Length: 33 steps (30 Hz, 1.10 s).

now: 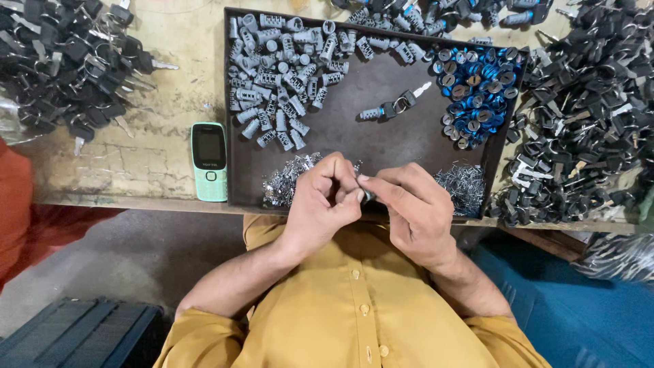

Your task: The person sits at a workbench and assembles small metal lock components by hand. They pick gray and blue cylindrical parts from a tray, fit pieces together between the fingers, and place the assembled parts back onto the tray, repeating the process with new components.

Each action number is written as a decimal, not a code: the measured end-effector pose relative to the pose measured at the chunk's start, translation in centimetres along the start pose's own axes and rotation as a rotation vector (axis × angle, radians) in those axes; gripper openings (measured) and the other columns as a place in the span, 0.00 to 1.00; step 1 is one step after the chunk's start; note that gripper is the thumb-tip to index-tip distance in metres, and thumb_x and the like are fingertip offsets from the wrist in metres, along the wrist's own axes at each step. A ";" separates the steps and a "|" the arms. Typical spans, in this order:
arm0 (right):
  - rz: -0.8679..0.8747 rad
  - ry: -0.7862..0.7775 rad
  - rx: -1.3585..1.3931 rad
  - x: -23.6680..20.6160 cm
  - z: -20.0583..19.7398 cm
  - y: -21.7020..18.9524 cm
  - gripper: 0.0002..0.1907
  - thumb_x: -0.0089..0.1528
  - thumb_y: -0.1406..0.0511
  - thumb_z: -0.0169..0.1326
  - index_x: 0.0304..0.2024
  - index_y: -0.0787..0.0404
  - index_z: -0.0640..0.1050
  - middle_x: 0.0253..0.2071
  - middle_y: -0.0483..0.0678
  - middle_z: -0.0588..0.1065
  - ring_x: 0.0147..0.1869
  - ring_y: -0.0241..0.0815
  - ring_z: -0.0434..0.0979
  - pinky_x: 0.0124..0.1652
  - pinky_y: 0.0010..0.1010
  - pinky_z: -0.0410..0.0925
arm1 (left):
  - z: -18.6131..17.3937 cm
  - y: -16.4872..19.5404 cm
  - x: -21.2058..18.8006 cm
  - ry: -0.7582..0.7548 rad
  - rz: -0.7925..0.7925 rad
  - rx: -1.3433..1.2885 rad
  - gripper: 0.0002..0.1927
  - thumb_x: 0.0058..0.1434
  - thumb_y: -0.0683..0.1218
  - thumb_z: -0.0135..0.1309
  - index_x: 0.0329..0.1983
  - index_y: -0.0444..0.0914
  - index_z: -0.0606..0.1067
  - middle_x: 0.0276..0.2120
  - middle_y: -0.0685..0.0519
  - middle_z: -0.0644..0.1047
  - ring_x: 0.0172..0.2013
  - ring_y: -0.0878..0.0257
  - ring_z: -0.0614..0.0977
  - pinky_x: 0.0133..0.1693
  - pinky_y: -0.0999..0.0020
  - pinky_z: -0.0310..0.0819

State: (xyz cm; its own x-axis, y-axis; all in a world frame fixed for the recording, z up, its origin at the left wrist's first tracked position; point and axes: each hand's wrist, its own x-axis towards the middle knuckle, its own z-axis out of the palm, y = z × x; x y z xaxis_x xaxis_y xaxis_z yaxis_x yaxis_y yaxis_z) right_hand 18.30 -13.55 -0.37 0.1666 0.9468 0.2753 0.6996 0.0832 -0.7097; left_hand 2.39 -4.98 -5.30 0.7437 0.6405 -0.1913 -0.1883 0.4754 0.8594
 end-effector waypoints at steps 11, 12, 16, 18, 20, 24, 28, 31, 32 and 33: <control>0.147 0.017 0.098 0.9 0.2 0.7 0.18 0.58 0.80 0.57 0.50 0.64 0.80 0.40 0.52 0.78 0.41 0.45 0.80 0.39 0.30 0.72 | -0.6 1.9 1.6 0.046 -0.100 -0.003 0.05 0.66 0.38 0.59 0.38 0.33 0.73 0.32 0.49 0.76 0.28 0.63 0.77 0.29 0.68 0.71; 0.151 0.031 0.088 0.8 0.3 0.9 0.18 0.58 0.80 0.57 0.50 0.65 0.80 0.40 0.52 0.78 0.41 0.46 0.80 0.39 0.30 0.72 | 0.0 2.4 1.3 0.086 0.140 0.373 0.06 0.64 0.38 0.61 0.39 0.33 0.75 0.35 0.49 0.77 0.31 0.60 0.79 0.32 0.68 0.74; 0.204 0.017 0.156 0.3 0.5 1.5 0.17 0.56 0.78 0.60 0.48 0.65 0.81 0.37 0.51 0.79 0.37 0.42 0.81 0.36 0.28 0.72 | 0.9 3.9 0.9 0.011 0.609 1.017 0.09 0.58 0.33 0.57 0.43 0.29 0.76 0.39 0.45 0.76 0.35 0.49 0.80 0.38 0.60 0.75; 0.231 0.065 0.173 0.3 0.8 1.8 0.17 0.54 0.73 0.68 0.46 0.66 0.81 0.34 0.50 0.78 0.33 0.41 0.79 0.33 0.27 0.70 | 0.6 4.1 1.7 -0.007 0.521 0.913 0.08 0.59 0.33 0.57 0.42 0.32 0.75 0.41 0.46 0.77 0.38 0.49 0.82 0.40 0.62 0.77; 0.230 0.056 0.162 0.5 1.0 2.1 0.17 0.53 0.71 0.69 0.44 0.66 0.82 0.35 0.50 0.79 0.34 0.40 0.80 0.34 0.27 0.70 | 0.2 4.3 2.3 -0.027 0.425 0.819 0.06 0.60 0.34 0.58 0.40 0.33 0.75 0.41 0.47 0.78 0.38 0.52 0.82 0.39 0.64 0.77; 0.071 -0.190 0.272 2.5 -0.6 4.2 0.18 0.55 0.66 0.69 0.45 0.66 0.79 0.41 0.49 0.78 0.43 0.43 0.81 0.41 0.30 0.73 | -0.4 4.0 2.9 0.025 0.340 0.680 0.06 0.58 0.34 0.58 0.37 0.34 0.74 0.35 0.49 0.78 0.33 0.58 0.81 0.37 0.68 0.76; 0.144 0.016 -0.417 5.4 -3.4 7.6 0.09 0.62 0.68 0.70 0.41 0.59 0.81 0.41 0.48 0.73 0.42 0.48 0.78 0.40 0.36 0.70 | -0.8 3.7 2.4 0.114 0.228 0.628 0.05 0.55 0.35 0.57 0.35 0.34 0.75 0.28 0.51 0.76 0.28 0.62 0.78 0.32 0.71 0.71; 0.064 0.053 -0.546 7.4 -4.1 9.5 0.10 0.63 0.69 0.69 0.43 0.60 0.80 0.44 0.50 0.71 0.44 0.49 0.76 0.41 0.38 0.70 | -0.9 3.4 2.1 0.092 0.278 0.625 0.06 0.56 0.35 0.55 0.36 0.34 0.74 0.29 0.51 0.73 0.29 0.61 0.76 0.33 0.70 0.69; 0.051 0.030 -0.571 7.9 -3.8 9.8 0.09 0.63 0.69 0.69 0.42 0.60 0.80 0.44 0.50 0.71 0.44 0.49 0.76 0.40 0.38 0.69 | -0.8 3.4 1.9 0.083 0.258 0.639 0.06 0.55 0.35 0.54 0.36 0.34 0.73 0.29 0.51 0.72 0.28 0.61 0.75 0.32 0.70 0.68; 0.033 0.012 -0.597 8.2 -3.6 10.0 0.08 0.63 0.70 0.69 0.40 0.61 0.80 0.44 0.50 0.71 0.44 0.50 0.76 0.39 0.37 0.69 | -0.6 3.4 1.8 0.076 0.244 0.656 0.06 0.55 0.35 0.54 0.36 0.34 0.73 0.28 0.50 0.71 0.27 0.60 0.74 0.31 0.69 0.67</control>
State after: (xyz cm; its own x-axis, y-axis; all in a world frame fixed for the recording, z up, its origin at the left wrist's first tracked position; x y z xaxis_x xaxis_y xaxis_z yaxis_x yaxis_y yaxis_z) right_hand 29.18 -6.05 -2.82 0.2004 0.9421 0.2687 0.9628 -0.1387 -0.2319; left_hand 2.69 -1.87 -3.05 0.6781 0.7343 0.0311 0.0992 -0.1335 0.9861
